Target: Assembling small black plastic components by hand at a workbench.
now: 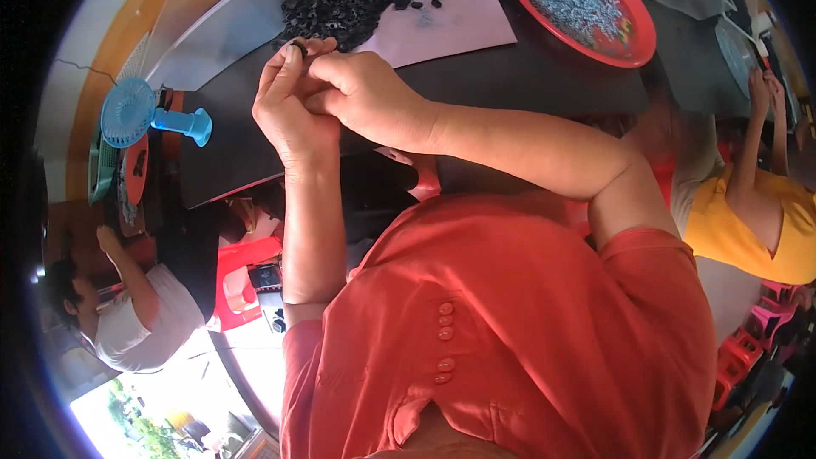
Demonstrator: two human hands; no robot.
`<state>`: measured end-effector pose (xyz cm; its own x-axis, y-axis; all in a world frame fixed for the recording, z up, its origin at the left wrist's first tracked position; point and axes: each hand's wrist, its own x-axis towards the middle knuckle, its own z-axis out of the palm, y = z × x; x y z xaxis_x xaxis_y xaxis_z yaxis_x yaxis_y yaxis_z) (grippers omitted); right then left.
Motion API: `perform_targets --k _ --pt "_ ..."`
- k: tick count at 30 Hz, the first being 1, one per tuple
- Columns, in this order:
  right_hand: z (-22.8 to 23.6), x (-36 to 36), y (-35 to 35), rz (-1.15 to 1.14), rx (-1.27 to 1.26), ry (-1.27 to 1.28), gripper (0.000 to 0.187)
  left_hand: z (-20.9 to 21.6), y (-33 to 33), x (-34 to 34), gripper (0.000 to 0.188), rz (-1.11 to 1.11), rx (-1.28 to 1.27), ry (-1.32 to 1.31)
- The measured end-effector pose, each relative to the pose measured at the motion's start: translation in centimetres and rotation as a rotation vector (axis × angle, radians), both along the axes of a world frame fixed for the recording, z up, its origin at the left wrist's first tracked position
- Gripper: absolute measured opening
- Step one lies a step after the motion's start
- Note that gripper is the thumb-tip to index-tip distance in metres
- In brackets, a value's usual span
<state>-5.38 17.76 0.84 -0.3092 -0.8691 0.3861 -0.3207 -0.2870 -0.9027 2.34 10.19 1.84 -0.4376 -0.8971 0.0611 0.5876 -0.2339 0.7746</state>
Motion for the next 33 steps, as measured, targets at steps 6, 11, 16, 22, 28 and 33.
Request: perform_targets --k 6,11,16,22,28,33 --pt "-1.0 -0.5 0.4 -0.082 -0.181 0.371 0.006 -0.7 0.0 -0.1 0.011 -0.063 0.051 0.039" --pt "-0.9 -1.6 1.8 0.007 -0.096 0.321 0.013 -1.5 0.4 -0.9 0.010 -0.072 0.114 0.057" --pt "-0.1 -4.5 2.0 -0.056 -0.039 0.097 0.008 -2.0 0.8 -1.7 0.012 0.007 -0.031 -0.116" --pt "1.9 -7.9 0.8 -0.075 0.150 -0.008 0.012 -2.8 1.0 -1.7 0.012 -0.053 -0.181 -0.238" --pt "0.9 -7.6 0.4 -0.070 0.187 -0.021 0.013 -2.8 1.3 -1.7 0.011 -0.064 -0.228 -0.290" --pt "0.5 -7.3 0.5 -0.060 0.183 -0.036 0.013 -3.5 1.2 -1.5 0.010 -0.073 -0.232 -0.275"
